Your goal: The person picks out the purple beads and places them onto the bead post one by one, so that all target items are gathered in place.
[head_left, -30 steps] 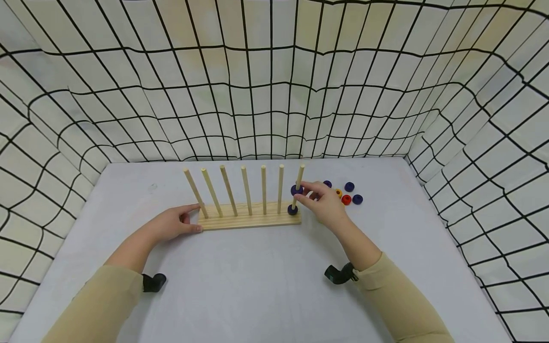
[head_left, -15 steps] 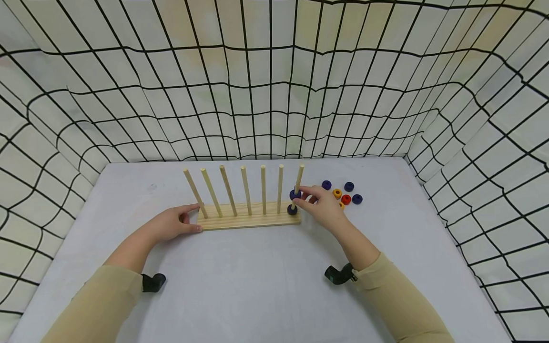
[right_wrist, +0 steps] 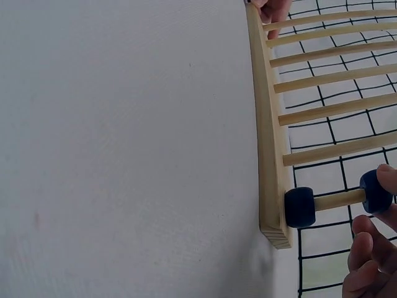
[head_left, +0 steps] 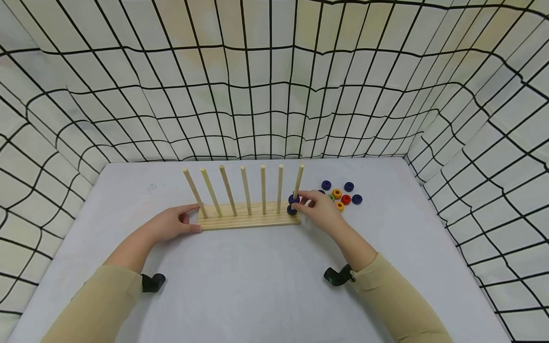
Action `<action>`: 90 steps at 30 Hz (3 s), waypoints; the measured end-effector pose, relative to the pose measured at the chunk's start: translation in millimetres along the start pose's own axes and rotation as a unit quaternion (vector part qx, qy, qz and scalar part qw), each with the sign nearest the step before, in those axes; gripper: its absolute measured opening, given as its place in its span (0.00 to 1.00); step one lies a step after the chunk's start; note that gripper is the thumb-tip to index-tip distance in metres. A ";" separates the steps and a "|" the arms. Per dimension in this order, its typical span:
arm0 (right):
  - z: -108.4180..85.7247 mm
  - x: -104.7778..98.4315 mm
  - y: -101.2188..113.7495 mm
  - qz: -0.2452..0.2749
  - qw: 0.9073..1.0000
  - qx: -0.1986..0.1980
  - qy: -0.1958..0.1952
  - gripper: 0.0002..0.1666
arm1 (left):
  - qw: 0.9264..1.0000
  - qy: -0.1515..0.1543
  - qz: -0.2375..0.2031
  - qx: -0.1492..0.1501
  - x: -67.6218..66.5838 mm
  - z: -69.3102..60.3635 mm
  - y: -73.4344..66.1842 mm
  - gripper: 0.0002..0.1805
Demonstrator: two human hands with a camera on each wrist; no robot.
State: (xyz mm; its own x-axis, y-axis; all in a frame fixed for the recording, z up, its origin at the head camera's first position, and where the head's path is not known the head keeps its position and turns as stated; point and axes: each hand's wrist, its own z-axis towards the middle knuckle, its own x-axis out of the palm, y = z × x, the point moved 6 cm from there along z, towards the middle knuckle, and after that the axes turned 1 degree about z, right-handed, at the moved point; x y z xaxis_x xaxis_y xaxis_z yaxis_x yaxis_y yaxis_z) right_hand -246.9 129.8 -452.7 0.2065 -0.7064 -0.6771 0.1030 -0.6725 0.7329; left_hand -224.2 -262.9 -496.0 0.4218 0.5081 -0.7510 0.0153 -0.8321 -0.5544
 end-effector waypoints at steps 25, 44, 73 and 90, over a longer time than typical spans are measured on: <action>3.8 16.5 -11.3 -0.026 0.998 0.041 0.044 0.29 | 1.000 -0.003 0.000 0.000 -0.2 -0.6 0.9 0.49; 3.3 19.2 -11.8 -0.016 0.997 0.056 0.056 0.33 | 1.000 -0.003 0.001 -0.005 0.2 -2.1 -0.4 0.48; 0.1 -11.0 -17.0 -0.044 0.998 0.026 0.021 0.25 | 1.000 -0.001 0.004 -0.001 1.5 1.1 2.8 0.49; -7.7 -40.8 -36.2 -0.057 0.998 0.039 0.008 0.26 | 1.000 -0.003 0.000 -0.004 0.5 -0.3 3.6 0.48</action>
State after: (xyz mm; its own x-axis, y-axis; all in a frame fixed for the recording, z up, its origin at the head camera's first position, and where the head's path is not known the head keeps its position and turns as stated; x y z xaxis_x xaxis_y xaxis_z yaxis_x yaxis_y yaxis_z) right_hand -251.5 184.6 -451.1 0.2125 -0.6211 -0.7543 0.0512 -0.7638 0.6434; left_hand -223.7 -265.7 -498.3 0.4155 0.5096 -0.7534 0.0224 -0.8338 -0.5516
